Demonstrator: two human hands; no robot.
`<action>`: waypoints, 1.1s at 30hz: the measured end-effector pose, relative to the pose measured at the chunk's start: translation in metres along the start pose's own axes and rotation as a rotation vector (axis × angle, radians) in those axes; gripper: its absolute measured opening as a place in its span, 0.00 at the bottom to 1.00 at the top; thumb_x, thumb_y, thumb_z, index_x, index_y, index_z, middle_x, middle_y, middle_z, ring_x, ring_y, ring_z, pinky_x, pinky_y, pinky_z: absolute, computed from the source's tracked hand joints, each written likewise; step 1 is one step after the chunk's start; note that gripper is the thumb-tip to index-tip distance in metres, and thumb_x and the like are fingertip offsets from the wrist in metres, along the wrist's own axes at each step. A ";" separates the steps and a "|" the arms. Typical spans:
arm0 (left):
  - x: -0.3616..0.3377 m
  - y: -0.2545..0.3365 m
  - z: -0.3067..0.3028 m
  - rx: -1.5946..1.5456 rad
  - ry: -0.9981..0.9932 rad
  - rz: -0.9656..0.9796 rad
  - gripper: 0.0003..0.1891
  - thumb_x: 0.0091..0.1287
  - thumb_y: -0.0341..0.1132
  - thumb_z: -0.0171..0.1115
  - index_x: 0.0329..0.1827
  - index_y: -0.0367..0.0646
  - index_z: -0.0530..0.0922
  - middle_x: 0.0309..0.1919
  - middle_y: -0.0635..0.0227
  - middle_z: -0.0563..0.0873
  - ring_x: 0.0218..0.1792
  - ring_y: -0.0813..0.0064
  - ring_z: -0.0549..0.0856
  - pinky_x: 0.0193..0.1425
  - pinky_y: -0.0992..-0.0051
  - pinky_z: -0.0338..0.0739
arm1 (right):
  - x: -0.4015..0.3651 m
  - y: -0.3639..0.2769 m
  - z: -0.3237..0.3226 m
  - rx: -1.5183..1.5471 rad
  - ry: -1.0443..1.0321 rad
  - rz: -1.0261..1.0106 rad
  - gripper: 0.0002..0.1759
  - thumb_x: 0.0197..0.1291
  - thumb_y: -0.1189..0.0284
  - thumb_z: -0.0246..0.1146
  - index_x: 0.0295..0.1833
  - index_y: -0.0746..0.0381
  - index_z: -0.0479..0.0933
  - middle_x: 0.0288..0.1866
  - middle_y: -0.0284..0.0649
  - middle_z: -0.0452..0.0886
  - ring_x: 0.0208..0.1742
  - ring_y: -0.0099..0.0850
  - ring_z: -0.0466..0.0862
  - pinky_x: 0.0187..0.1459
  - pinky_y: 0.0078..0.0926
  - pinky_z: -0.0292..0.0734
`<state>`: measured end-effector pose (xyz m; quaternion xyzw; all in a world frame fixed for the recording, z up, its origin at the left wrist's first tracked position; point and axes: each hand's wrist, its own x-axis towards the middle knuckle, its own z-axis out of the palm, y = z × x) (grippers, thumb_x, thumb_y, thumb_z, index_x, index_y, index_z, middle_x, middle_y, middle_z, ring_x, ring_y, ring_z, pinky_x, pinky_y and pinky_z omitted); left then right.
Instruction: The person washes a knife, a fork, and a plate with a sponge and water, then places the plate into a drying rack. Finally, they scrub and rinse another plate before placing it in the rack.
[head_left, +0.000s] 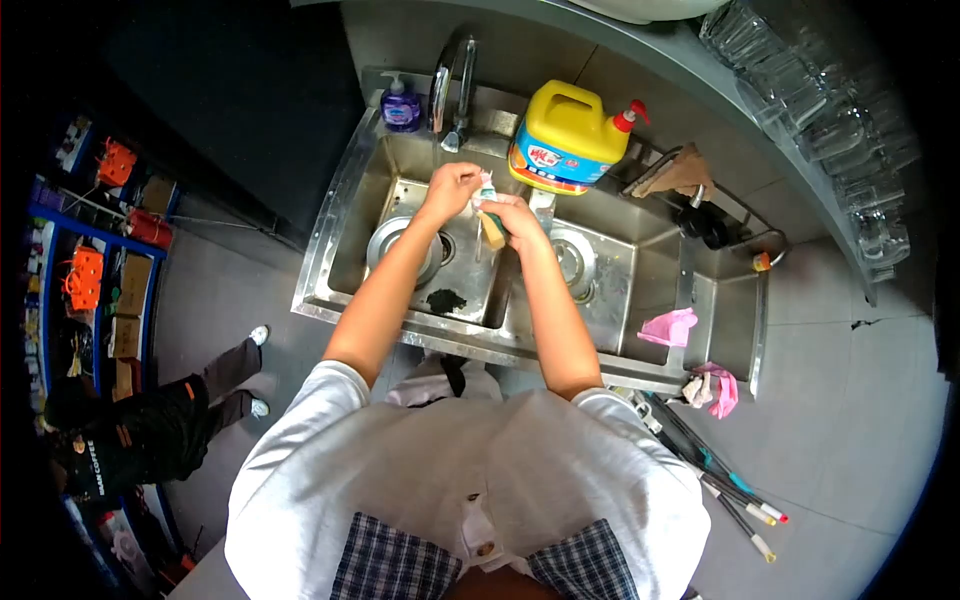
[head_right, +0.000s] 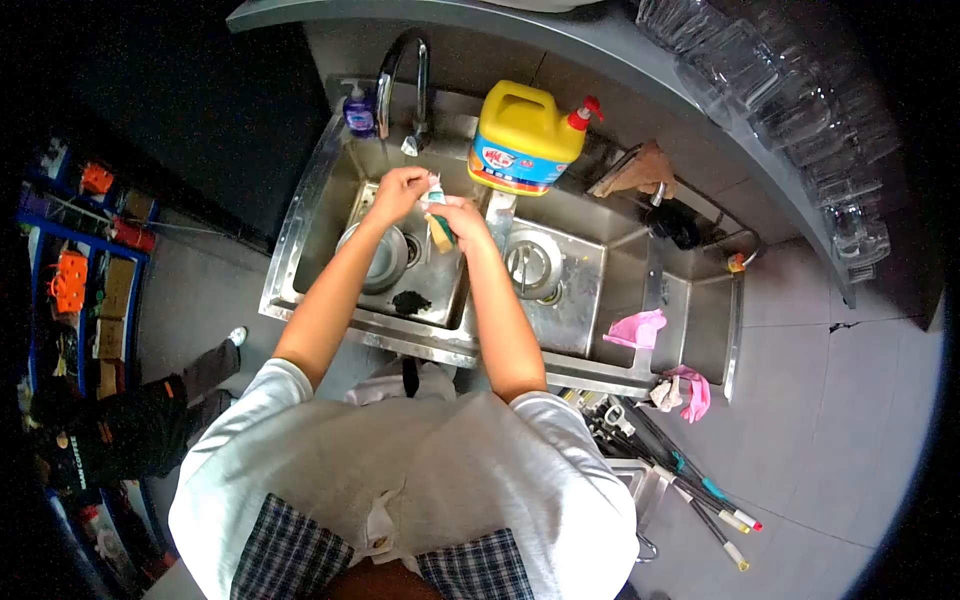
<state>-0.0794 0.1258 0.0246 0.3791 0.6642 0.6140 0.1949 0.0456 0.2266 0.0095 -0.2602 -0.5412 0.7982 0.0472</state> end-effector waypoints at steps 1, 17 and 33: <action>0.000 0.002 0.003 -0.010 0.073 -0.052 0.08 0.63 0.31 0.63 0.30 0.34 0.80 0.19 0.72 0.79 0.23 0.85 0.78 0.28 0.80 0.73 | -0.003 -0.001 0.002 -0.028 -0.005 0.011 0.07 0.55 0.76 0.65 0.39 0.65 0.82 0.33 0.35 0.84 0.30 0.23 0.82 0.32 0.21 0.76; -0.015 -0.016 0.014 -0.303 0.245 -0.245 0.09 0.64 0.31 0.63 0.27 0.36 0.77 0.21 0.69 0.80 0.20 0.80 0.83 0.23 0.80 0.80 | -0.036 -0.002 -0.030 -0.300 0.170 -0.207 0.15 0.57 0.63 0.67 0.34 0.66 0.81 0.27 0.29 0.79 0.30 0.17 0.73 0.33 0.20 0.69; -0.020 -0.052 -0.021 -0.514 0.518 -0.382 0.06 0.68 0.30 0.57 0.34 0.37 0.75 0.27 0.64 0.82 0.24 0.68 0.86 0.25 0.74 0.83 | -0.089 0.088 -0.070 -0.906 0.301 -0.226 0.15 0.51 0.63 0.68 0.39 0.63 0.83 0.29 0.49 0.84 0.33 0.44 0.84 0.38 0.38 0.76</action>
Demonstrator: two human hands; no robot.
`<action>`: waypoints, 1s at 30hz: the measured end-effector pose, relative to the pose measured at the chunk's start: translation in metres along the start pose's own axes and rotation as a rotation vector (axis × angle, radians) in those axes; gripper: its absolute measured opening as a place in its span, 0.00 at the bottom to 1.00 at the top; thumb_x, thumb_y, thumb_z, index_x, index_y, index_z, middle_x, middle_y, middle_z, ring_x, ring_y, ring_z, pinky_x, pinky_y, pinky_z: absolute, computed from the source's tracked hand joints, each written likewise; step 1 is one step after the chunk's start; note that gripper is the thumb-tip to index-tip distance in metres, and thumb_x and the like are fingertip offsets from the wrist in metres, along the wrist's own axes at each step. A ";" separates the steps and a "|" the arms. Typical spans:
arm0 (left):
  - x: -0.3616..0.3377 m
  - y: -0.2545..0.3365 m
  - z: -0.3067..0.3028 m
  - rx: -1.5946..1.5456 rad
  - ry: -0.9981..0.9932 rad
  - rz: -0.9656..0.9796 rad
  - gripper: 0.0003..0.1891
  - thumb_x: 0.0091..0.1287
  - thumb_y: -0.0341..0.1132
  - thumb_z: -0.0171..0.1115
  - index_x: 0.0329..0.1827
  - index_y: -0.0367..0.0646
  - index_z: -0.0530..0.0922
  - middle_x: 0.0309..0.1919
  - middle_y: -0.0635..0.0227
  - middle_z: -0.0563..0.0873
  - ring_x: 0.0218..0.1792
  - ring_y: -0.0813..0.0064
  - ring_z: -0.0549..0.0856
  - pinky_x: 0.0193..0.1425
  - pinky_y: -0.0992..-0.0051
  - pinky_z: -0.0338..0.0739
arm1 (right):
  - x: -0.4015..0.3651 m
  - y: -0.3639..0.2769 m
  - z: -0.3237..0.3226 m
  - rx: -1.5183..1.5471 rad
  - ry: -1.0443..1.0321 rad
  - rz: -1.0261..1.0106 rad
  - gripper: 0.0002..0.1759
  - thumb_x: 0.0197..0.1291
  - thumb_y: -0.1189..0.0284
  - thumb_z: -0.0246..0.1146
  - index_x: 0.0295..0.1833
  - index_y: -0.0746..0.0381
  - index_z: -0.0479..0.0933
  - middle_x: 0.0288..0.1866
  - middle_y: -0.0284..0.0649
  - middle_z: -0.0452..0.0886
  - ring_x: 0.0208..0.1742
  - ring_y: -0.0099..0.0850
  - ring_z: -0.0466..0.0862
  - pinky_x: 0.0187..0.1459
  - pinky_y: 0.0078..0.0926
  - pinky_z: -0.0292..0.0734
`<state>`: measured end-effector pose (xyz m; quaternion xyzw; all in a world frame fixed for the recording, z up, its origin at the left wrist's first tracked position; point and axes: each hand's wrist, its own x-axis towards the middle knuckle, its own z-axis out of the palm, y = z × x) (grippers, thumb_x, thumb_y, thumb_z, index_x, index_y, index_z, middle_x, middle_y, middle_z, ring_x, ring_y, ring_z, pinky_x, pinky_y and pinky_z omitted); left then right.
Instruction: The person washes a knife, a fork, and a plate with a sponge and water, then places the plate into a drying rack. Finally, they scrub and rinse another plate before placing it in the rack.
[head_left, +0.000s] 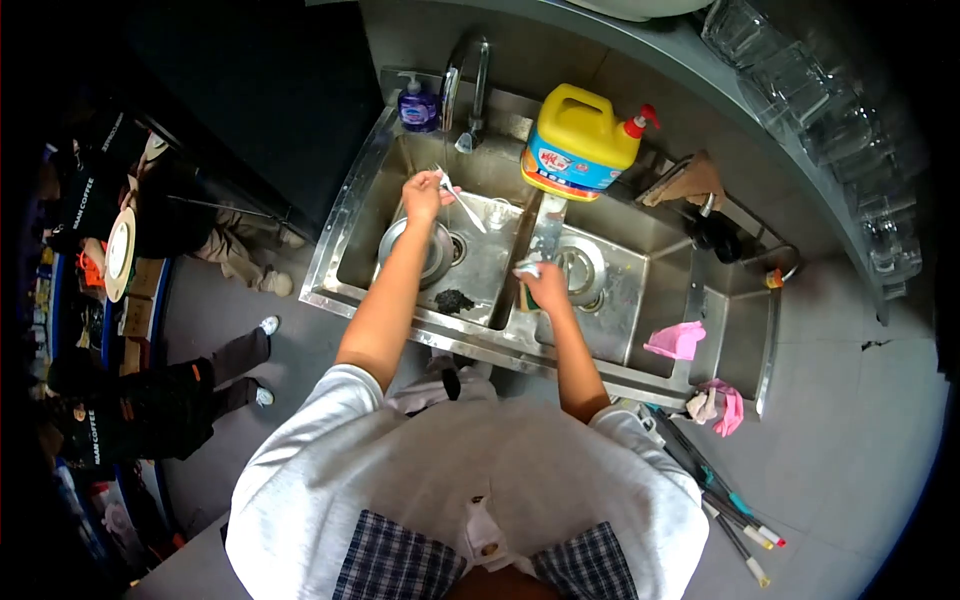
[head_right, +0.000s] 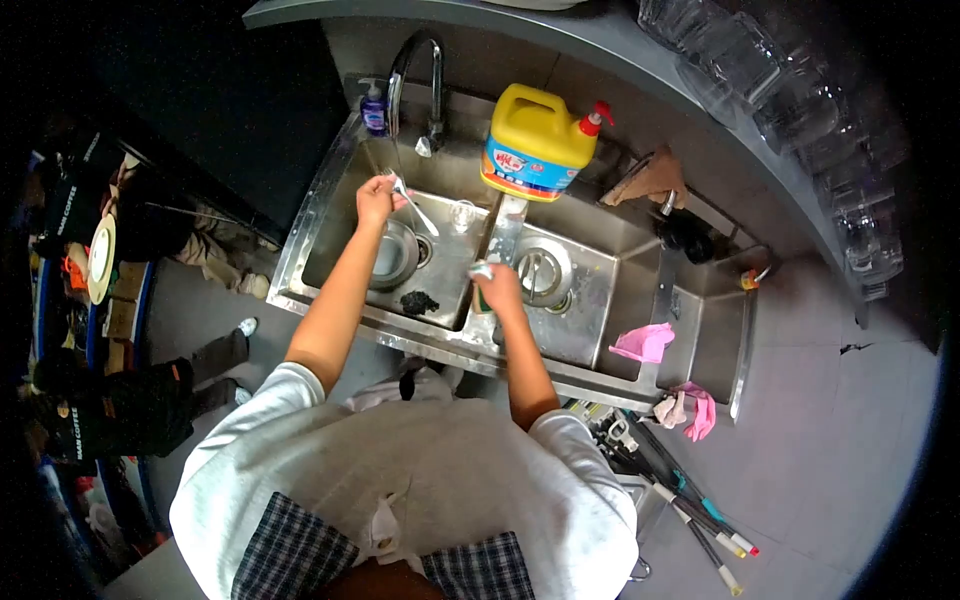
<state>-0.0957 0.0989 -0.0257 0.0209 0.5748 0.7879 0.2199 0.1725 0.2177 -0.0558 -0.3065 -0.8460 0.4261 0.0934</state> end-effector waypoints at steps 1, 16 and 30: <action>0.000 0.000 -0.003 -0.009 -0.027 -0.046 0.05 0.68 0.30 0.57 0.35 0.38 0.75 0.28 0.64 0.82 0.25 0.68 0.86 0.27 0.73 0.84 | -0.002 0.004 -0.004 -0.181 0.054 0.140 0.18 0.49 0.61 0.69 0.39 0.64 0.82 0.35 0.52 0.83 0.39 0.50 0.83 0.43 0.43 0.77; 0.038 -0.003 0.006 -0.272 -0.100 -0.148 0.06 0.63 0.24 0.62 0.39 0.34 0.73 0.36 0.57 0.83 0.36 0.62 0.87 0.39 0.67 0.87 | 0.103 -0.083 0.026 -0.113 0.083 -0.133 0.23 0.49 0.63 0.70 0.47 0.66 0.76 0.43 0.53 0.81 0.47 0.46 0.81 0.49 0.39 0.76; -0.005 0.029 0.016 0.690 0.057 0.669 0.05 0.57 0.27 0.66 0.35 0.38 0.81 0.28 0.62 0.84 0.27 0.70 0.84 0.34 0.74 0.77 | 0.190 -0.089 0.099 0.027 0.011 -0.539 0.11 0.59 0.69 0.57 0.35 0.66 0.79 0.31 0.50 0.81 0.32 0.46 0.82 0.36 0.37 0.75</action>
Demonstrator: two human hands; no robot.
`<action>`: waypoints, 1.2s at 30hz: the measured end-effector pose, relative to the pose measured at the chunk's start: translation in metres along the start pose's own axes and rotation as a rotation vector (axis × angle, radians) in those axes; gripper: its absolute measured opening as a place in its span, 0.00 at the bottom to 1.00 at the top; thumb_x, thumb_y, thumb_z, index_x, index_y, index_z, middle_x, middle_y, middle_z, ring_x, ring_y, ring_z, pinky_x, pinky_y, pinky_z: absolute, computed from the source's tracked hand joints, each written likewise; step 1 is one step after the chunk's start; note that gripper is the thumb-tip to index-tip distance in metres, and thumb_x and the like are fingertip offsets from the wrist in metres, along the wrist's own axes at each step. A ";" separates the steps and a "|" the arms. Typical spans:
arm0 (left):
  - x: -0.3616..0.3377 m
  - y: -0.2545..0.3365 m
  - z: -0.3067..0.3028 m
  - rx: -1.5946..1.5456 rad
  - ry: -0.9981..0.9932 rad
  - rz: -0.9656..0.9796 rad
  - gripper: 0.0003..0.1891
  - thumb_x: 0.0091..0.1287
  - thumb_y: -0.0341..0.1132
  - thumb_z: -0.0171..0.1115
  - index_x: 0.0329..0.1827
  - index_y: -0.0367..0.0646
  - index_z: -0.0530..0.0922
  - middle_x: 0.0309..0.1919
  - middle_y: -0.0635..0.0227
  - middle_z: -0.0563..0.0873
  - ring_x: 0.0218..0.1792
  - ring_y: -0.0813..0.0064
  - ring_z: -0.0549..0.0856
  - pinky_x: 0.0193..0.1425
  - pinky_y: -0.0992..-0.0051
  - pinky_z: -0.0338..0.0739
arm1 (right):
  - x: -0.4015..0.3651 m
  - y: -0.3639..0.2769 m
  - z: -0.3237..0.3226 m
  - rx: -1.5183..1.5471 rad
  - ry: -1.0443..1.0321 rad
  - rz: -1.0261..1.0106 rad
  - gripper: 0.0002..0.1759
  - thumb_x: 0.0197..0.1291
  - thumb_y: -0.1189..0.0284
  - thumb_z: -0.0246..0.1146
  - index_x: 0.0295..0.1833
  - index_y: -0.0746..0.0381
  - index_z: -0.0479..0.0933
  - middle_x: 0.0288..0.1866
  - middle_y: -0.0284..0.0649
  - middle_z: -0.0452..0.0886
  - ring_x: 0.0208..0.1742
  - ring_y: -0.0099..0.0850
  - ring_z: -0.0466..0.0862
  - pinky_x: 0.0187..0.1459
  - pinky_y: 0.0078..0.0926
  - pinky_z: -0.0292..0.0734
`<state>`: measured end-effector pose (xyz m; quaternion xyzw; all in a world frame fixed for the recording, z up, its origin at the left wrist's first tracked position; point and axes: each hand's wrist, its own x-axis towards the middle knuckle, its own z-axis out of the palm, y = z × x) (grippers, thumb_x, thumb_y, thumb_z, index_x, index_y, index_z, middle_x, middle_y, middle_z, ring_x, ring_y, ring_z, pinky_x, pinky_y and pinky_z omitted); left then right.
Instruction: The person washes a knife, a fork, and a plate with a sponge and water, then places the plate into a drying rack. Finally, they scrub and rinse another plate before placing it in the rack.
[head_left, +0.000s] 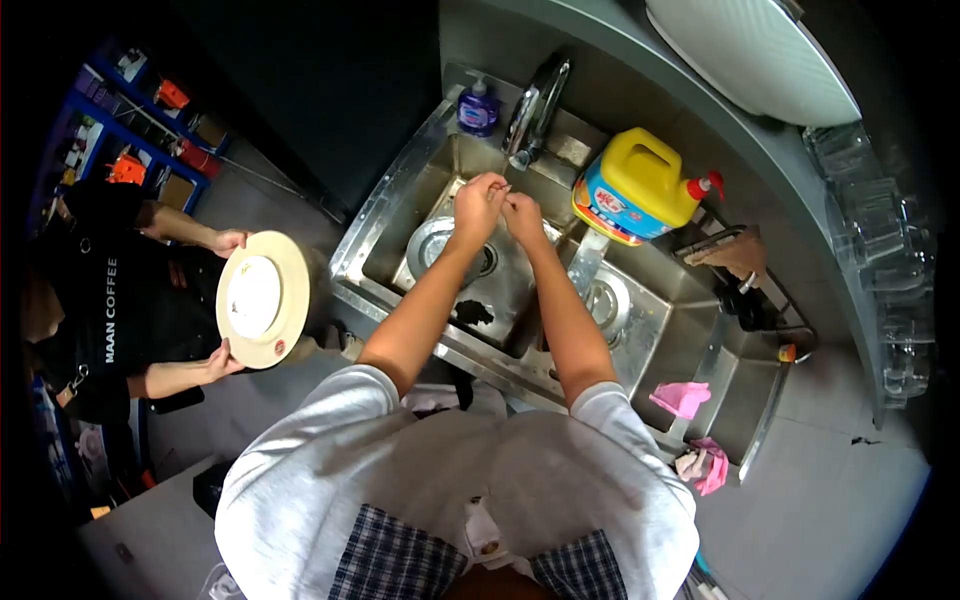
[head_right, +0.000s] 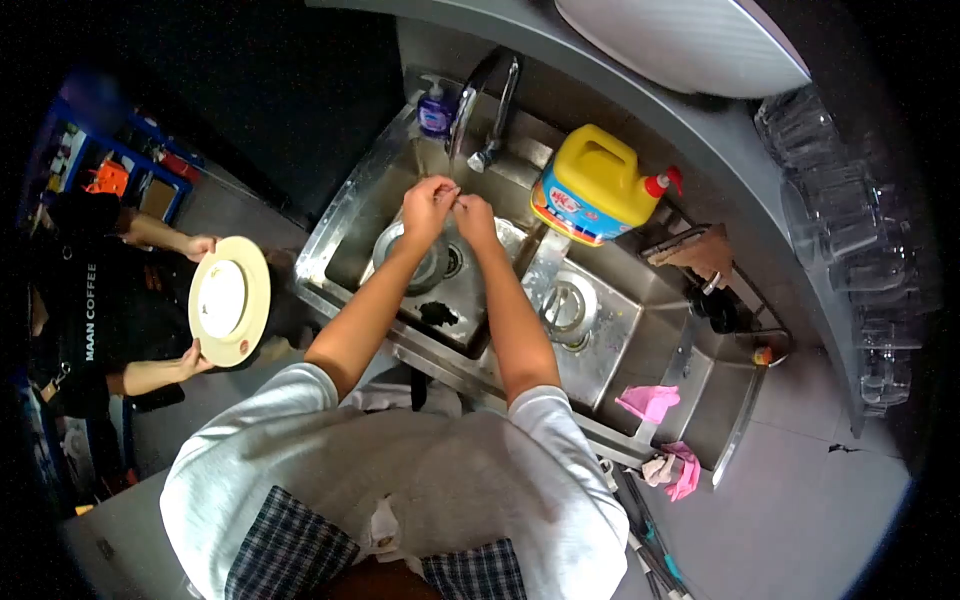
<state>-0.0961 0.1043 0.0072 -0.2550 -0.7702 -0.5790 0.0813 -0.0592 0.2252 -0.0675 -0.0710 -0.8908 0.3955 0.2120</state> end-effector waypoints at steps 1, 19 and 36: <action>-0.009 0.009 0.005 0.017 0.013 0.005 0.05 0.57 0.27 0.65 0.36 0.38 0.80 0.30 0.61 0.84 0.29 0.67 0.84 0.35 0.72 0.77 | 0.001 0.000 -0.001 0.015 -0.022 0.049 0.12 0.58 0.68 0.56 0.37 0.66 0.78 0.34 0.55 0.80 0.37 0.54 0.80 0.38 0.41 0.75; -0.181 0.178 0.120 -0.016 -0.209 0.153 0.06 0.56 0.27 0.63 0.37 0.39 0.81 0.35 0.59 0.83 0.37 0.55 0.82 0.42 0.65 0.77 | -0.210 0.001 -0.181 -0.022 0.087 0.318 0.14 0.53 0.64 0.63 0.39 0.65 0.79 0.35 0.52 0.82 0.42 0.49 0.83 0.39 0.39 0.75; -0.209 0.185 0.135 -0.046 -0.268 0.100 0.09 0.55 0.23 0.62 0.39 0.38 0.81 0.34 0.56 0.83 0.35 0.56 0.83 0.42 0.67 0.77 | -0.253 0.021 -0.201 0.045 0.172 0.362 0.12 0.59 0.67 0.58 0.41 0.65 0.79 0.34 0.52 0.82 0.36 0.46 0.83 0.39 0.34 0.75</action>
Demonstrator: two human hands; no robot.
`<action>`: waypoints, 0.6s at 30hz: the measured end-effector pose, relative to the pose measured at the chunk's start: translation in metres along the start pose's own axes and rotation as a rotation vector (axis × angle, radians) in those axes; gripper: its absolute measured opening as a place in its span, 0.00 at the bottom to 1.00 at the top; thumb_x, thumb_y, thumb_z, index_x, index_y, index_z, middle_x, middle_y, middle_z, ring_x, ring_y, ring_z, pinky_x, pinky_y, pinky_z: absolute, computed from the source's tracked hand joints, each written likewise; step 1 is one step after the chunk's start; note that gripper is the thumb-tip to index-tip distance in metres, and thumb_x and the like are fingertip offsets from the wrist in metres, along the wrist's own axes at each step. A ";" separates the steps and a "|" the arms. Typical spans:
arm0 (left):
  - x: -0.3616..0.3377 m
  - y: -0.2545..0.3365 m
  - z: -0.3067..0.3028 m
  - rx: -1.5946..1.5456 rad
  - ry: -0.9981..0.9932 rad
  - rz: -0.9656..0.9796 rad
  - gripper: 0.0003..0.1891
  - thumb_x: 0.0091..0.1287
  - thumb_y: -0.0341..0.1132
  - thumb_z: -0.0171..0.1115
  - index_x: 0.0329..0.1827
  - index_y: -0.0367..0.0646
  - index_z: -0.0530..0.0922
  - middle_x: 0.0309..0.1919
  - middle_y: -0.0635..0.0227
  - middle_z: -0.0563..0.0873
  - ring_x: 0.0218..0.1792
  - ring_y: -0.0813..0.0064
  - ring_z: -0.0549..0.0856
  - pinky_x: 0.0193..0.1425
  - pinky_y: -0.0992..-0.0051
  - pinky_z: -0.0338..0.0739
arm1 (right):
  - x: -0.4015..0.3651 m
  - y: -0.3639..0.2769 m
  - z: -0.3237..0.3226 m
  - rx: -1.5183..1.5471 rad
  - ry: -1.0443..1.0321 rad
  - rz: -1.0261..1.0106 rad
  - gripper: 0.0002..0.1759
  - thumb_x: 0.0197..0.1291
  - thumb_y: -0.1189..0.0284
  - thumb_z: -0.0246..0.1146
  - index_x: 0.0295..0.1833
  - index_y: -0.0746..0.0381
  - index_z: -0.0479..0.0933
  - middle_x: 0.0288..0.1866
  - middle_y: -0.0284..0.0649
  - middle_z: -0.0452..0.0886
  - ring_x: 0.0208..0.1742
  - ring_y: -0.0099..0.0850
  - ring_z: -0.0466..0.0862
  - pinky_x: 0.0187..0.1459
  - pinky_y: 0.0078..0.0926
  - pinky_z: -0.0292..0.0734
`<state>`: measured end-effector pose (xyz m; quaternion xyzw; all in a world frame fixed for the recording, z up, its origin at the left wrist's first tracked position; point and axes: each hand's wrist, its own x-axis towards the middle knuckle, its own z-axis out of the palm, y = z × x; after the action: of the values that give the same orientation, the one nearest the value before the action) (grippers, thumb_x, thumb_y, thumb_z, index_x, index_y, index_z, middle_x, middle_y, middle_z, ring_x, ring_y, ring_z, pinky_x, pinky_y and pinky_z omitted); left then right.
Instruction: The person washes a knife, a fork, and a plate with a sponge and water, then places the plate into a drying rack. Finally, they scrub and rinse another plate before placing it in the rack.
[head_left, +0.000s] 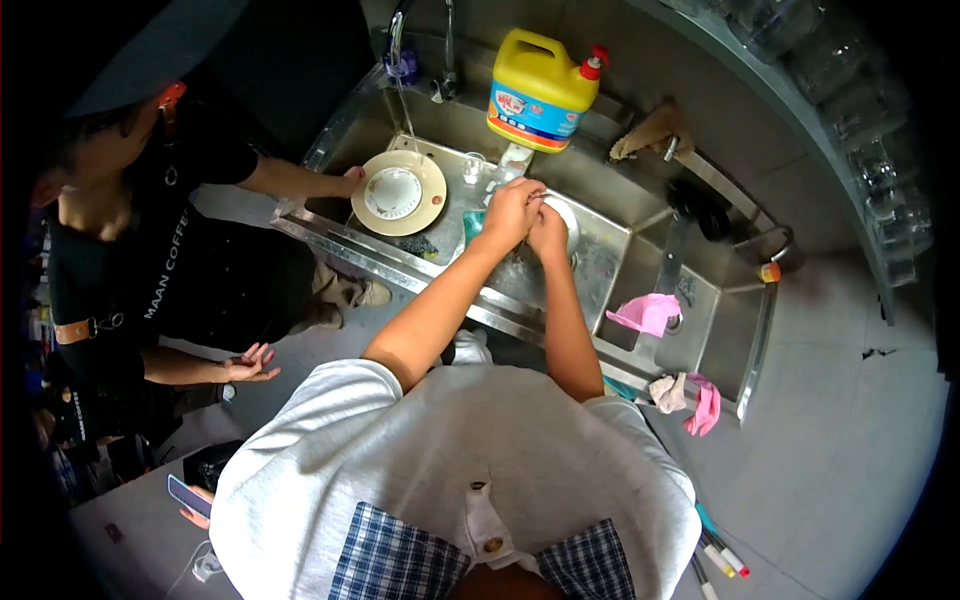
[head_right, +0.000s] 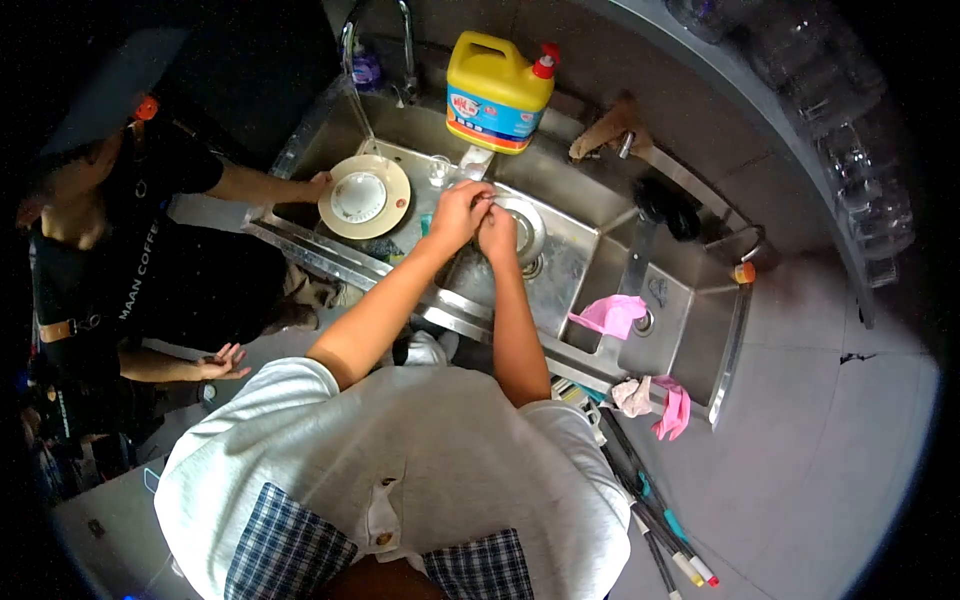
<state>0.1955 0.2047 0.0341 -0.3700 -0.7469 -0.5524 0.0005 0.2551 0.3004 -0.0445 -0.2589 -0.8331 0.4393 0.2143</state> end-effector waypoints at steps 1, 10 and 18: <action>0.002 -0.002 -0.004 -0.014 0.005 -0.023 0.10 0.55 0.23 0.62 0.40 0.38 0.81 0.34 0.56 0.83 0.36 0.57 0.83 0.42 0.68 0.77 | -0.001 -0.014 -0.003 0.001 -0.012 0.001 0.12 0.60 0.68 0.58 0.41 0.65 0.79 0.33 0.52 0.82 0.35 0.46 0.83 0.39 0.34 0.75; 0.045 -0.061 -0.052 0.154 0.005 -0.046 0.09 0.60 0.29 0.62 0.41 0.37 0.81 0.33 0.52 0.85 0.34 0.58 0.86 0.39 0.68 0.79 | 0.045 -0.011 0.062 0.233 -0.111 -0.136 0.07 0.61 0.76 0.57 0.39 0.68 0.79 0.24 0.39 0.80 0.25 0.25 0.78 0.29 0.25 0.72; 0.107 -0.139 -0.129 -0.008 0.158 -0.241 0.02 0.60 0.26 0.63 0.32 0.36 0.81 0.21 0.64 0.84 0.22 0.78 0.83 0.29 0.76 0.76 | 0.122 -0.063 0.157 0.281 -0.242 -0.101 0.08 0.56 0.73 0.61 0.39 0.67 0.79 0.34 0.50 0.83 0.35 0.41 0.84 0.41 0.33 0.77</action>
<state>-0.0123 0.1410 0.0136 -0.2330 -0.7813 -0.5790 -0.0083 0.0537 0.2486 -0.0574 -0.1296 -0.7952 0.5679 0.1683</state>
